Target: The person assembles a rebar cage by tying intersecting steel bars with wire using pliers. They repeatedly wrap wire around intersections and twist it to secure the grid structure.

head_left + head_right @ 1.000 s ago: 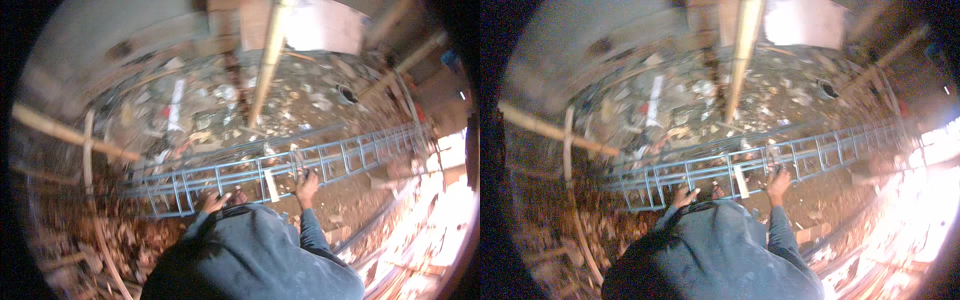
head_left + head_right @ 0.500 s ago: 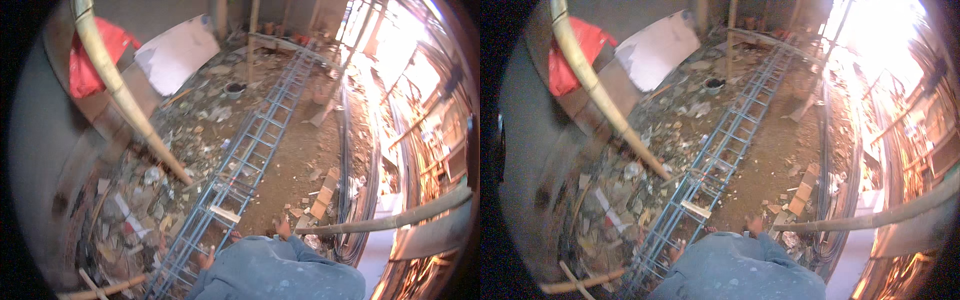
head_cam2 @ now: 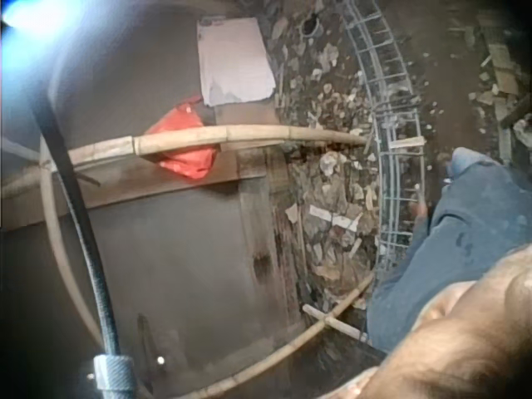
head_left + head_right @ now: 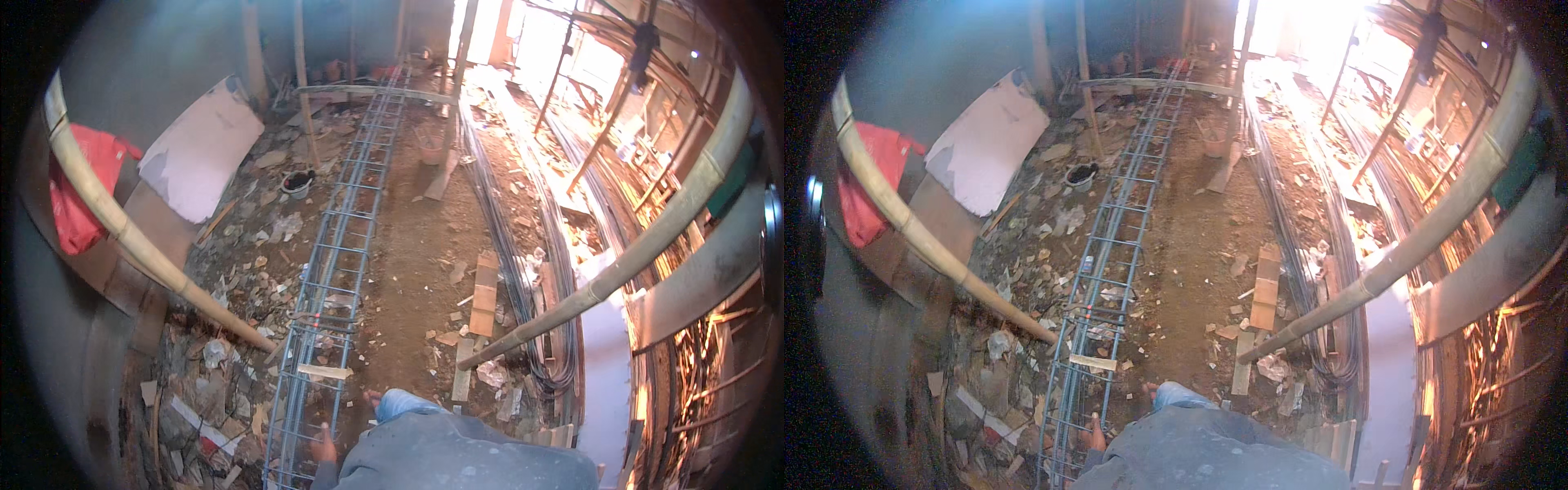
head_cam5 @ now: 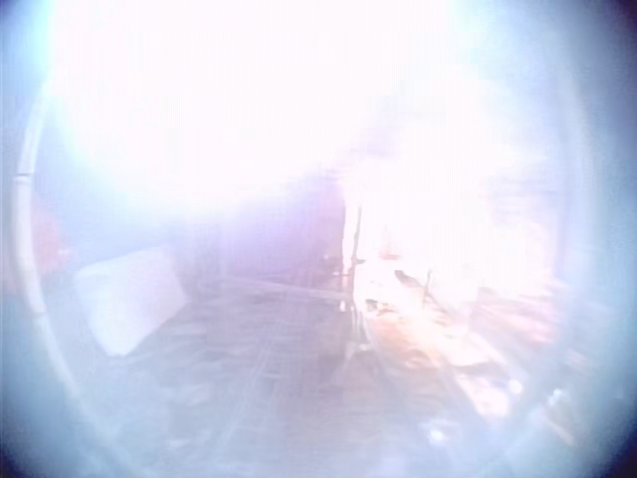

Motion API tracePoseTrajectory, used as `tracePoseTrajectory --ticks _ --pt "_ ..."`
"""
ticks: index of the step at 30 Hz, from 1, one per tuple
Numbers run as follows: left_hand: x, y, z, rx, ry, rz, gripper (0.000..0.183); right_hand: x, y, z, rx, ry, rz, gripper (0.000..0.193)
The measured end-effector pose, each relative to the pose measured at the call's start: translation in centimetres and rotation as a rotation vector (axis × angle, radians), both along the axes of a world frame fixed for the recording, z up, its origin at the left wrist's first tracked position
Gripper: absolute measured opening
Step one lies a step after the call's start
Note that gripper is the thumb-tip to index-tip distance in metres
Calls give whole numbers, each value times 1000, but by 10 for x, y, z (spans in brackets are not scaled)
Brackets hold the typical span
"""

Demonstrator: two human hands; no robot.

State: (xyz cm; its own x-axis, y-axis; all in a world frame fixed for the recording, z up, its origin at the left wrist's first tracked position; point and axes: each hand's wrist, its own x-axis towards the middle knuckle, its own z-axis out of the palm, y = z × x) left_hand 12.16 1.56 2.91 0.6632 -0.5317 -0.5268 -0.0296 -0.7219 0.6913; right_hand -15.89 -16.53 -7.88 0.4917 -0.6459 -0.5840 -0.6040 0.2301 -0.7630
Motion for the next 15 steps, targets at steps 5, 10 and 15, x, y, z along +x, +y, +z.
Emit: tracePoseTrajectory --ticks 5,10,15 --pt "7 0 -14 159 -154 -38 70 14 -38 32 -87 -75 -110 52" --pt "15 -2 -62 339 -270 93 82 -34 -63 19 -109 3 -246 52" --pt "12 -40 -90 442 -390 138 100 -128 -55 -1 -31 168 -366 52"
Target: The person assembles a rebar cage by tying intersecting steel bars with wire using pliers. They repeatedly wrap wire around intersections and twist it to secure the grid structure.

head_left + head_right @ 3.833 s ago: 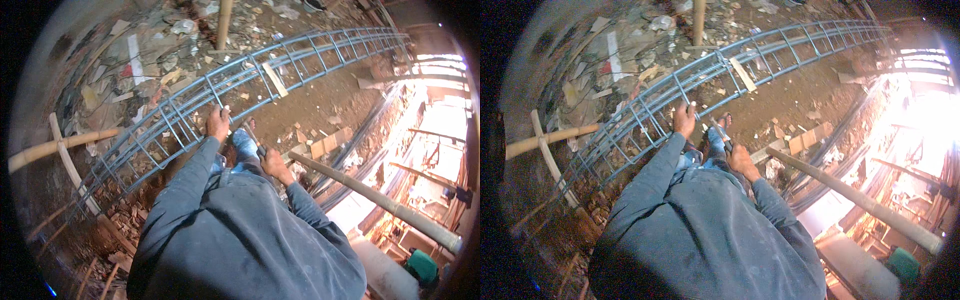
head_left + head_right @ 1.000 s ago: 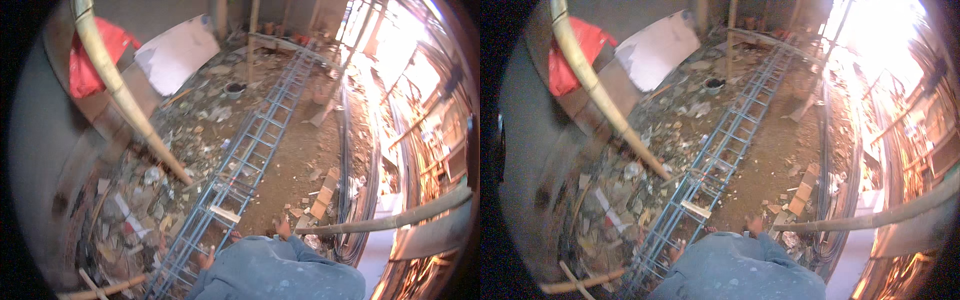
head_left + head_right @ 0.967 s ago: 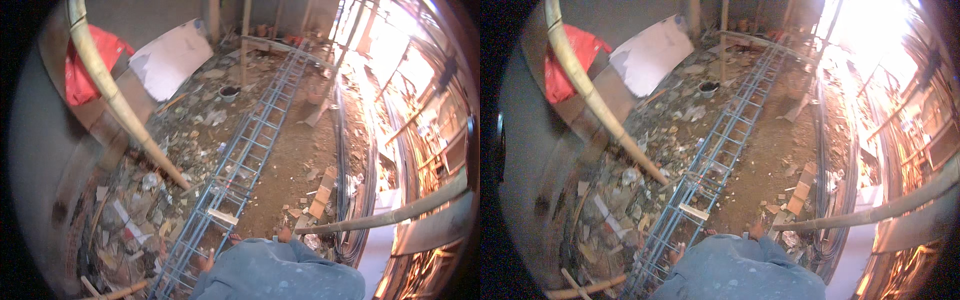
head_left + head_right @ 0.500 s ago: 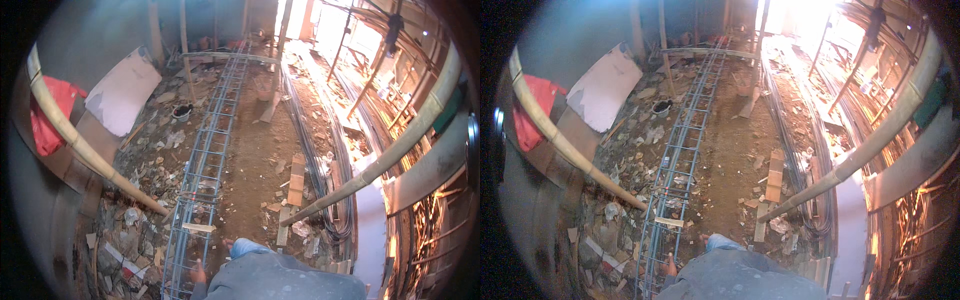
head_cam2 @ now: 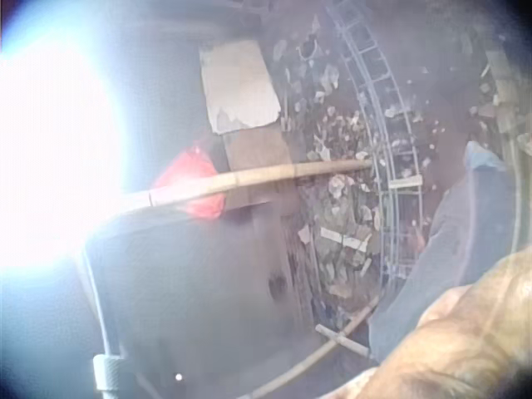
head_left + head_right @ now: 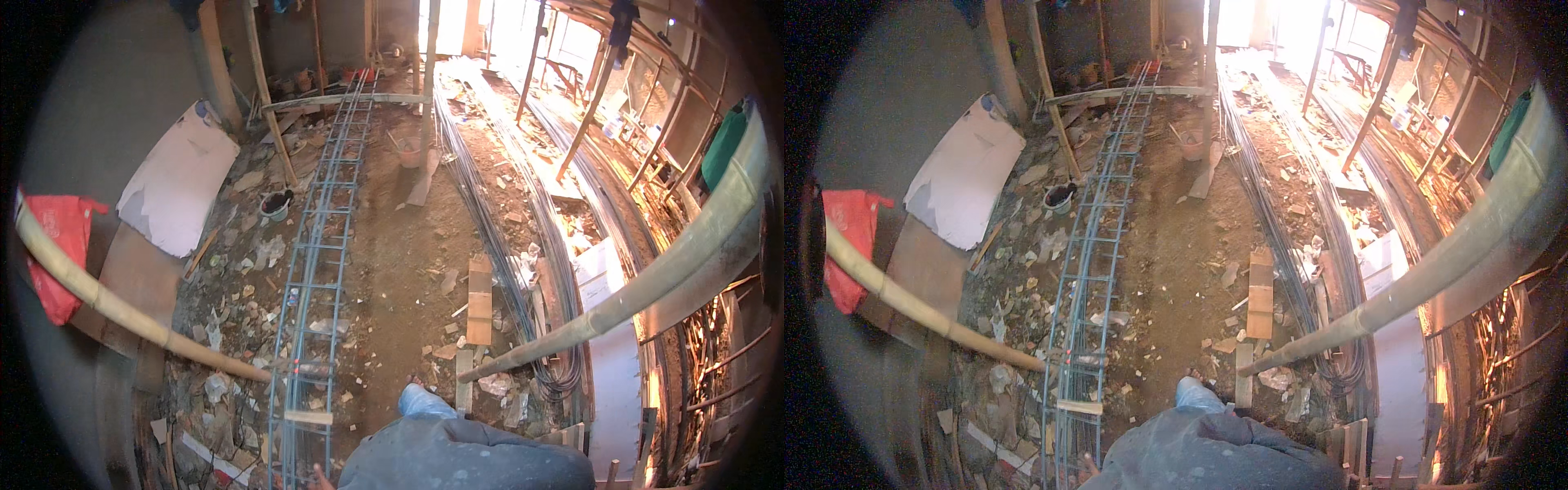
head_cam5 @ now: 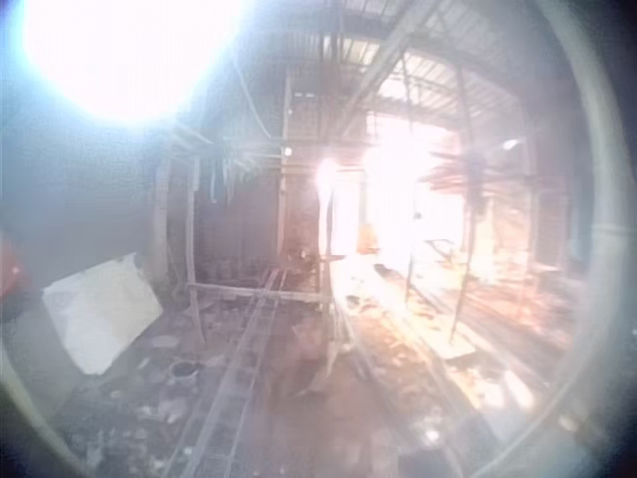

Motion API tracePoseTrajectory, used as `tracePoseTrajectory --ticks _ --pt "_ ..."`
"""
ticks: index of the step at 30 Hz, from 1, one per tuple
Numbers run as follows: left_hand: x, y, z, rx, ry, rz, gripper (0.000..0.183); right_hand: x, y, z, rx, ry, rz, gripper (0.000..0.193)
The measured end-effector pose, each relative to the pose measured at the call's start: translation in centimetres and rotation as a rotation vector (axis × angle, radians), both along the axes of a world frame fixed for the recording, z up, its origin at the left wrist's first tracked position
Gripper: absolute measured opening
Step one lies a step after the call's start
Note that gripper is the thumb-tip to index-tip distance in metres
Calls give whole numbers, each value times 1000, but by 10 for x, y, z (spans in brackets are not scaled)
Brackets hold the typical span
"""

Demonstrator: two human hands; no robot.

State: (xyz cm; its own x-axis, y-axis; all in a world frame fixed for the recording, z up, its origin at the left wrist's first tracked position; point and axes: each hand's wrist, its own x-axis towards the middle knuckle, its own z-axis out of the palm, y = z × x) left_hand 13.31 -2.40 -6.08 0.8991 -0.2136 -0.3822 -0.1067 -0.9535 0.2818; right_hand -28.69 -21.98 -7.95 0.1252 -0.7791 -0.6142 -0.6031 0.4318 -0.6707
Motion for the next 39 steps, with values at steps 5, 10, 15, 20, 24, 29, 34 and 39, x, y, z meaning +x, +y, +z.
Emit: tracePoseTrajectory --ticks 5,10,15,20,24,29,34,39 --pt "-44 -118 27 -48 65 -235 99 -79 -14 1 103 83 -103 51" --pt "-115 -267 65 -154 245 -489 98 -129 -58 19 117 101 -149 51" --pt "-188 -410 110 -302 447 -758 97 -147 -111 37 77 81 -176 51" --pt "-248 -517 143 -373 581 -939 96 -146 -160 46 35 46 -220 51" --pt "-284 -574 151 -372 655 -1015 95 -150 -195 51 31 42 -251 51" --pt "-327 -650 136 -329 721 -1084 94 -172 -253 54 54 61 -308 50" --pt "-360 -742 115 -269 772 -1112 93 -195 -333 65 83 103 -360 50" --pt "-366 -832 119 -224 754 -1087 92 -206 -428 95 53 148 -365 50"
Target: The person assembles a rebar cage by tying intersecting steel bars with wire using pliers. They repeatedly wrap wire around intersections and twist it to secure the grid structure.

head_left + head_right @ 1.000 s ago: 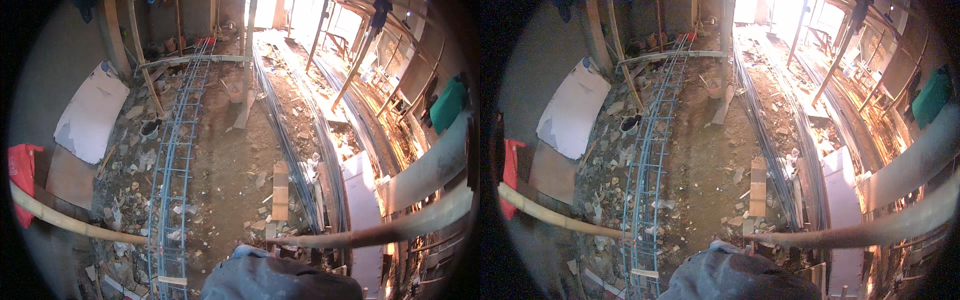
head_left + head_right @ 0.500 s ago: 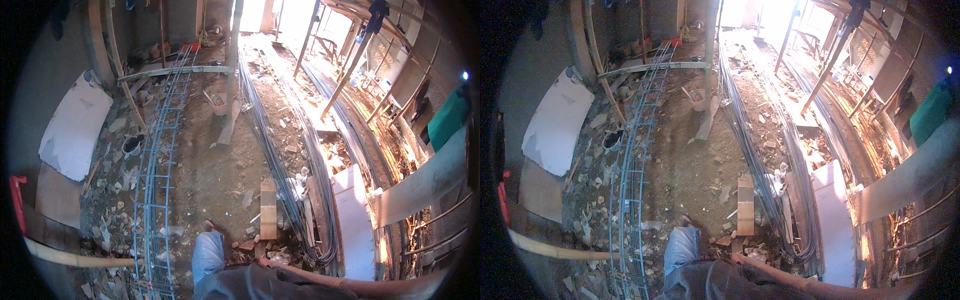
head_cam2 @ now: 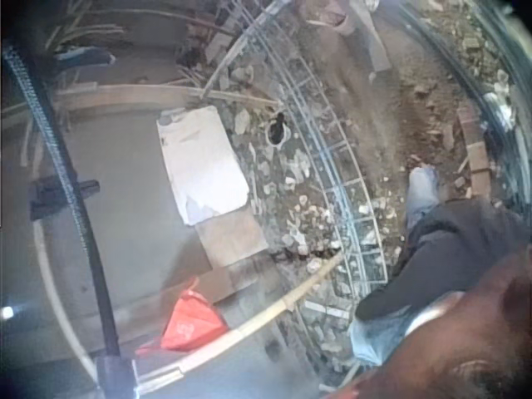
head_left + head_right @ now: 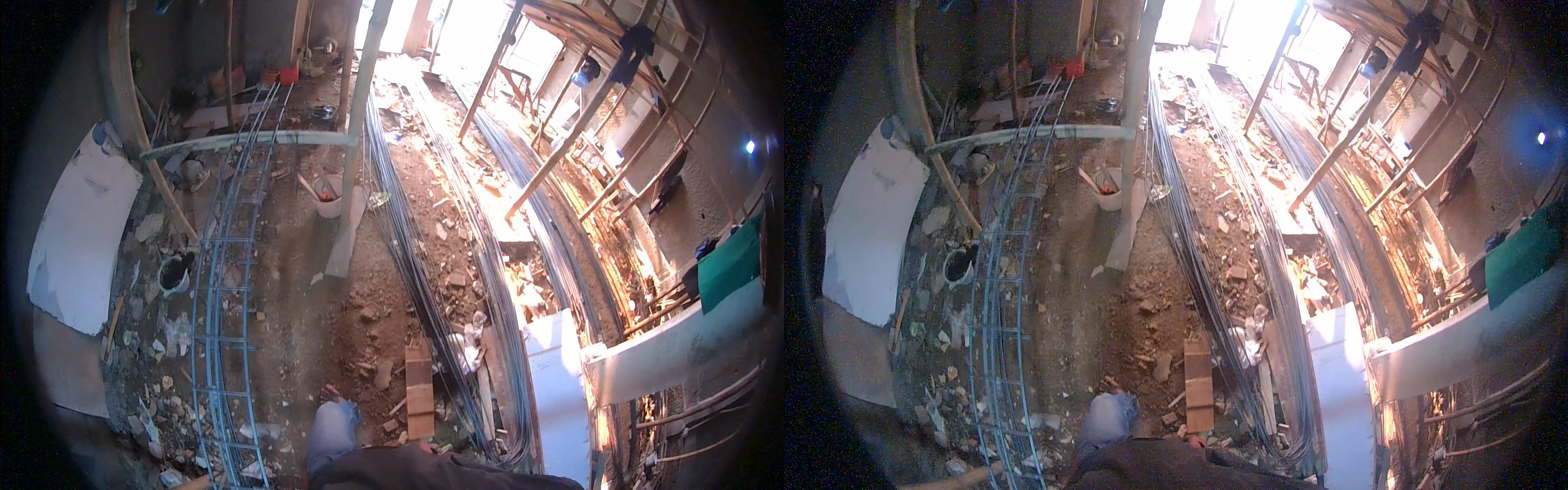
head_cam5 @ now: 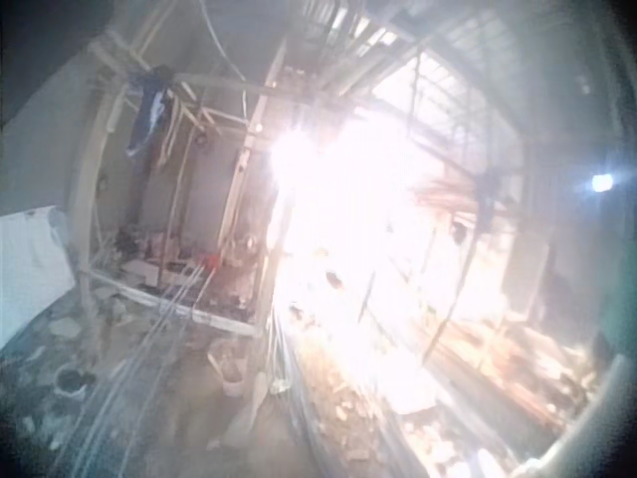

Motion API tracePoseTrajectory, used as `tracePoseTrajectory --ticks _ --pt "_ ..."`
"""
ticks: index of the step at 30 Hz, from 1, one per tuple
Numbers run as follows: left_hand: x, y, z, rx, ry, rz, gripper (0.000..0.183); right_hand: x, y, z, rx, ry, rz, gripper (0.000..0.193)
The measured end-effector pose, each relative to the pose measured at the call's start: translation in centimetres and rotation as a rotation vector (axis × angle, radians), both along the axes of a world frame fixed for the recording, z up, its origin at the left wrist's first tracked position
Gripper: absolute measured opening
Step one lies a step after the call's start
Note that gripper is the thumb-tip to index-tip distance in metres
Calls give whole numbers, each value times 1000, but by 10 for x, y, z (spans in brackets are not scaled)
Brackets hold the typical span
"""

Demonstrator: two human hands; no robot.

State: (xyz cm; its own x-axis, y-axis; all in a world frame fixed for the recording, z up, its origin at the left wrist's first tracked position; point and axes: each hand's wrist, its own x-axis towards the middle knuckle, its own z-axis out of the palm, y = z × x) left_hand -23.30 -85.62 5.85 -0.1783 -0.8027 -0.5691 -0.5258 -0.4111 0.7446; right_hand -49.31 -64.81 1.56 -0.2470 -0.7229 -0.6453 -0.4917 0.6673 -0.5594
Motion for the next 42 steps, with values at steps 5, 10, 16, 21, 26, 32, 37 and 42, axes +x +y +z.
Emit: tracePoseTrajectory --ticks 5,10,16,21,26,32,37,42 --pt "33 -54 15 6 -113 140 92 -6 -98 -3 -110 77 40 50" --pt "97 -72 16 4 -238 351 91 -18 -203 -38 -118 103 -11 53" --pt "168 -63 4 46 -352 640 90 -14 -306 -38 -187 119 8 45" --pt "181 -76 -2 120 -394 811 89 -11 -393 -22 -311 108 111 42" --pt "163 -115 -7 186 -383 892 88 -3 -535 13 -386 40 110 36" --pt "131 -189 -3 261 -374 958 87 27 -766 59 -559 119 163 44" --pt "103 -257 19 319 -360 1028 86 54 -962 113 -713 -46 105 39" --pt "80 -307 40 368 -330 1085 85 78 -1121 135 -958 158 69 37"
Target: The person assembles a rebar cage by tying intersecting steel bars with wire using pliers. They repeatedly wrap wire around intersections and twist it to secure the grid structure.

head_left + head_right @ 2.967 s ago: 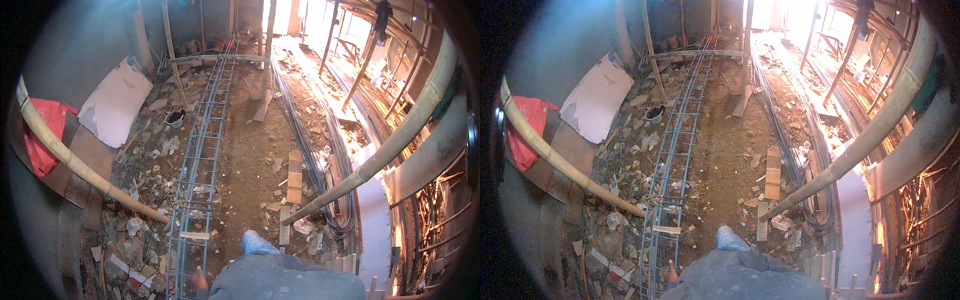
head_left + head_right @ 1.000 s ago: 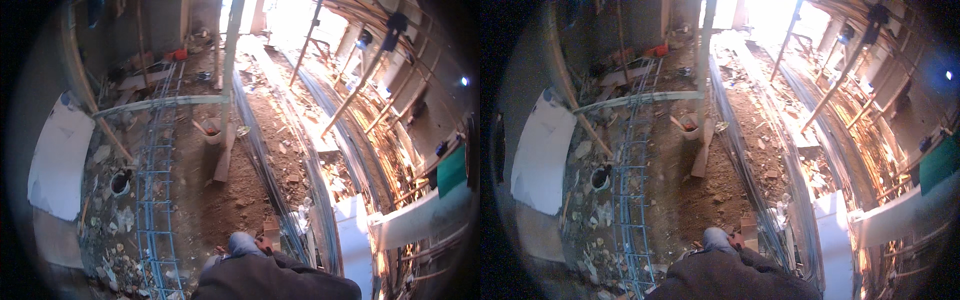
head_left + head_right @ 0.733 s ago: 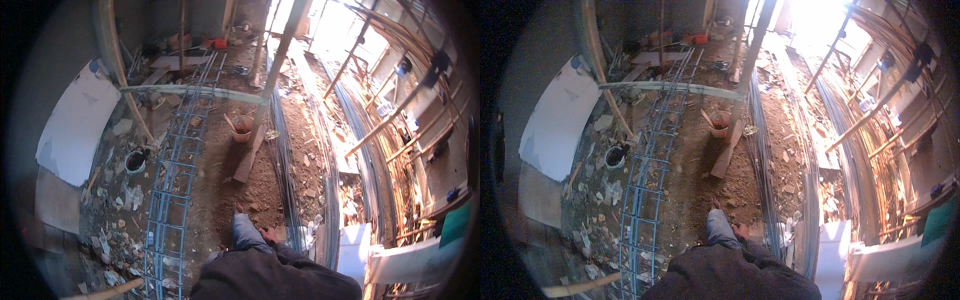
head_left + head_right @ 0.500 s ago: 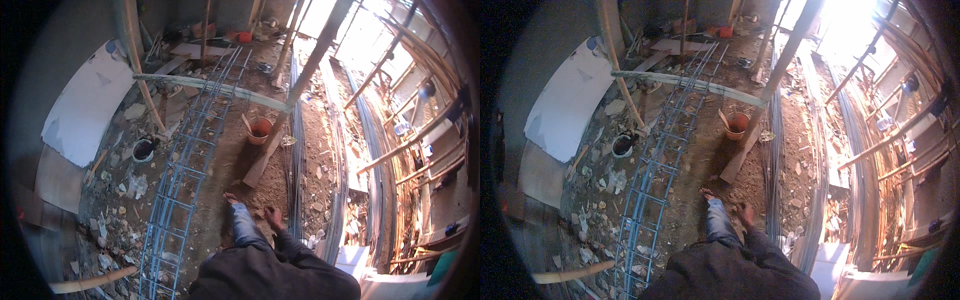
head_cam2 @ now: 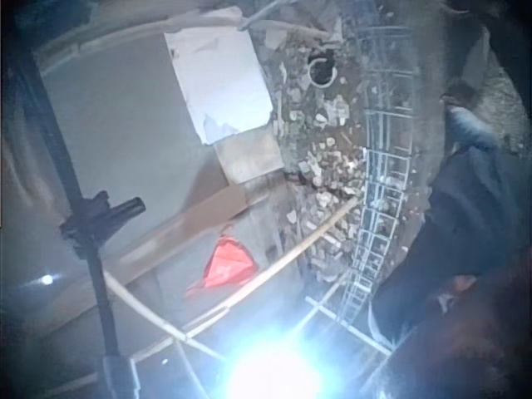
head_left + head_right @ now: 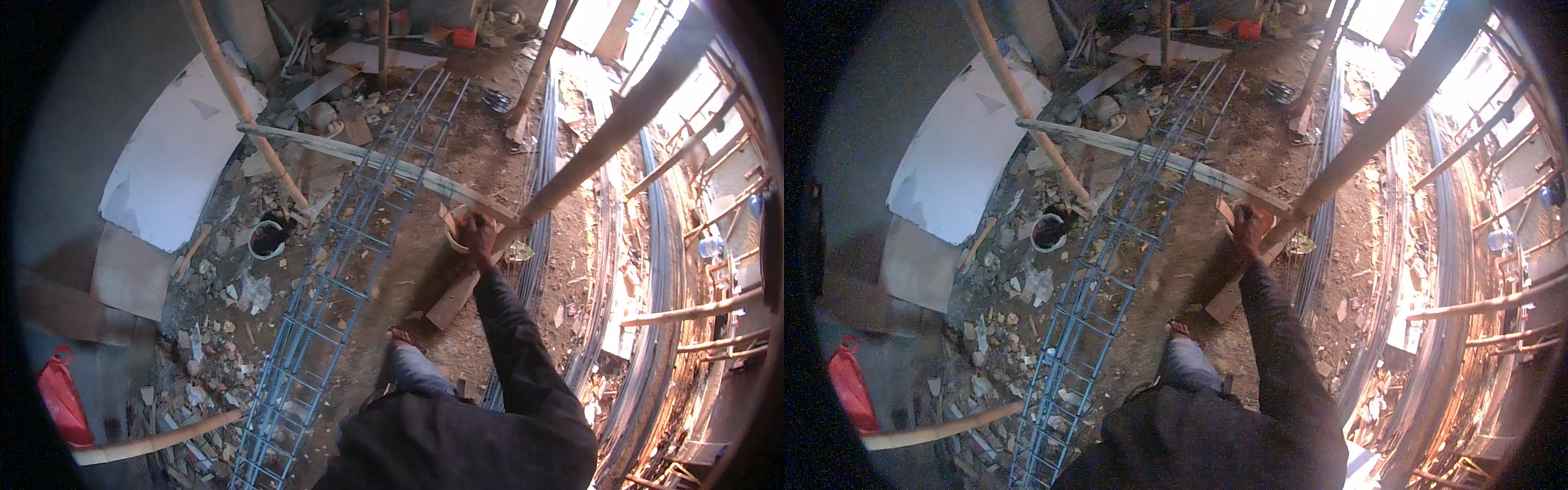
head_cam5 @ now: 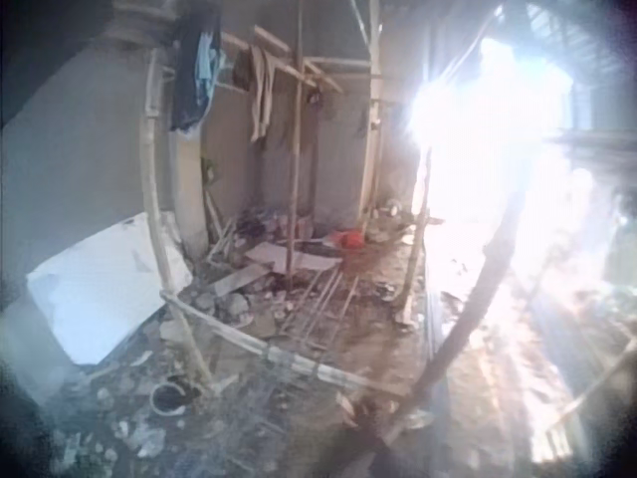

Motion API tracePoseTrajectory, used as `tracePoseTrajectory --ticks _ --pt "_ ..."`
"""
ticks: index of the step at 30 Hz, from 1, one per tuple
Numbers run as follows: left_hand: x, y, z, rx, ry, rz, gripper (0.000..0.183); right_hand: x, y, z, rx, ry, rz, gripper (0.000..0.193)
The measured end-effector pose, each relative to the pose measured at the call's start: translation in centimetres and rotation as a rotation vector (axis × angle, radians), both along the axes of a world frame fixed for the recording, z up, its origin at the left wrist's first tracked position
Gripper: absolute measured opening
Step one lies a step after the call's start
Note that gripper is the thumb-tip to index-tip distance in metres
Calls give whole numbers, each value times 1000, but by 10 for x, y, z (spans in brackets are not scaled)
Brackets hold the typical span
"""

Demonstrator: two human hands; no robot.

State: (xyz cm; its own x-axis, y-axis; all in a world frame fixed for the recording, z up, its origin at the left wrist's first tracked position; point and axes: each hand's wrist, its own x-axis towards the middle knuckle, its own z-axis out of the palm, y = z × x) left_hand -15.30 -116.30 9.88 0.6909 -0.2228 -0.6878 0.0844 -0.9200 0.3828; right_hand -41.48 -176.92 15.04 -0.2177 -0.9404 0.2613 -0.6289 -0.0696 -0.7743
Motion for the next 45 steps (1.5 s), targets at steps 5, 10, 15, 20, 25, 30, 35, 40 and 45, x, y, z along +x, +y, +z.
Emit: tracePoseTrajectory --ticks 5,10,15,20,25,30,35,40,45 --pt "-15 -27 14 -7 31 76 84 6 -75 8 209 167 80 43" --pt "-27 -38 21 -9 57 139 83 19 -95 17 216 246 84 49" --pt "-40 -43 20 -16 78 185 82 27 -103 34 253 367 172 42" --pt "-53 -47 15 -35 87 247 81 42 -110 55 287 282 152 43" --pt "-65 -48 13 -51 94 288 80 49 -116 47 339 491 163 45" --pt "-74 -49 12 -60 97 332 79 43 -130 17 285 254 200 39" --pt "-80 -47 12 -55 100 345 79 17 -149 6 266 234 386 42" --pt "-79 -48 13 -52 99 325 78 6 -157 1 363 143 403 41" --pt "-75 -47 16 -63 101 305 77 5 -161 28 378 -580 362 31"
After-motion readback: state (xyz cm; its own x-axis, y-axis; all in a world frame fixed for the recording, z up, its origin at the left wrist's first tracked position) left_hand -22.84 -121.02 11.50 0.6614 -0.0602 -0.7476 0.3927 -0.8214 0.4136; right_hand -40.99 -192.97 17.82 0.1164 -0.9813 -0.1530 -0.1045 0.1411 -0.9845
